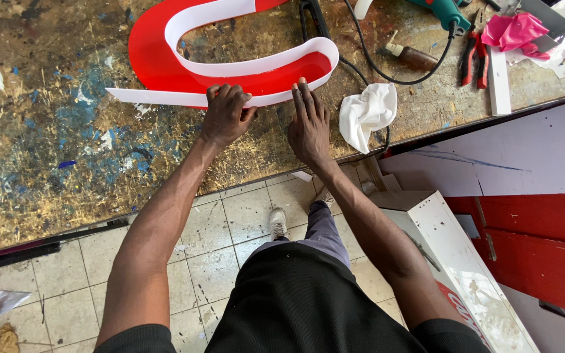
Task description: The person applies adhesive from a small bottle onto a white strip attached to a red U-shaped object on a workbench. They then use a white cloth to wipe the strip and the surrounding area, smoothing the adhesive along the curve.
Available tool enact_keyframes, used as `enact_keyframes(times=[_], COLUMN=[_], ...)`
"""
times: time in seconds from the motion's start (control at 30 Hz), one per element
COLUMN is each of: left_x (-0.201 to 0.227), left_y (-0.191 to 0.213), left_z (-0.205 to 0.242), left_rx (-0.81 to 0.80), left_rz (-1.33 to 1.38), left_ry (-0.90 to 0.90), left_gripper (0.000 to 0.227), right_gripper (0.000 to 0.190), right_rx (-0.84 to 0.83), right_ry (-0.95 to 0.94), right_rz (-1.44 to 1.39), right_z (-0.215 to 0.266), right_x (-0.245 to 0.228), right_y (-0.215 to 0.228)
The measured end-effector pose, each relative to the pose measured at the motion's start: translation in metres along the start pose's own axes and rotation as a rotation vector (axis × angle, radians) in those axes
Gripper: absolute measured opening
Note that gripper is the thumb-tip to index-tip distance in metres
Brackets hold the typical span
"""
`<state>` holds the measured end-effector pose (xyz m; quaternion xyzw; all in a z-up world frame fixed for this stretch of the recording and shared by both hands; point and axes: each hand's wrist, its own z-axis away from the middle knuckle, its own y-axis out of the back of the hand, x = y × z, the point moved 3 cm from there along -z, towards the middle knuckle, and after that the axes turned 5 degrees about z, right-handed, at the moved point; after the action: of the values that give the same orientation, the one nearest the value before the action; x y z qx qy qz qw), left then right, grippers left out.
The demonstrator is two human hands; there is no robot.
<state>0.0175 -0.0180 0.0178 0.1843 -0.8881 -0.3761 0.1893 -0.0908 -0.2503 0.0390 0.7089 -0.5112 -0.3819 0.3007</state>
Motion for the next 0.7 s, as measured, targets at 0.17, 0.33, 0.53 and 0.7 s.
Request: enact_keyframes(times=[0.17,0.33,0.53,0.7], left_x=[0.008,0.017,0.013,0.008], left_y=[0.013,0.022,0.016,0.011], left_z=[-0.007,-0.013,-0.011,-0.012], left_rx=[-0.023,-0.065,-0.099,-0.059], left_rz=[0.001,0.011,0.03,-0.027], left_ry=[-0.005,0.037,0.053,0.018], left_gripper=[0.046,0.038,0.037,0.04], right_gripper=[0.091,0.1,0.104,0.086], right_rx=[-0.029,-0.126,-0.22,-0.227], right_ry=[0.145,0.266,0.325,0.427], right_rz=[0.151,0.094,0.039,-0.011], right_z=[-0.012,-0.043,-0.066,-0.052], right_x=[0.022,0.046,0.043,0.06], right_y=[0.018,0.028,0.042,0.011])
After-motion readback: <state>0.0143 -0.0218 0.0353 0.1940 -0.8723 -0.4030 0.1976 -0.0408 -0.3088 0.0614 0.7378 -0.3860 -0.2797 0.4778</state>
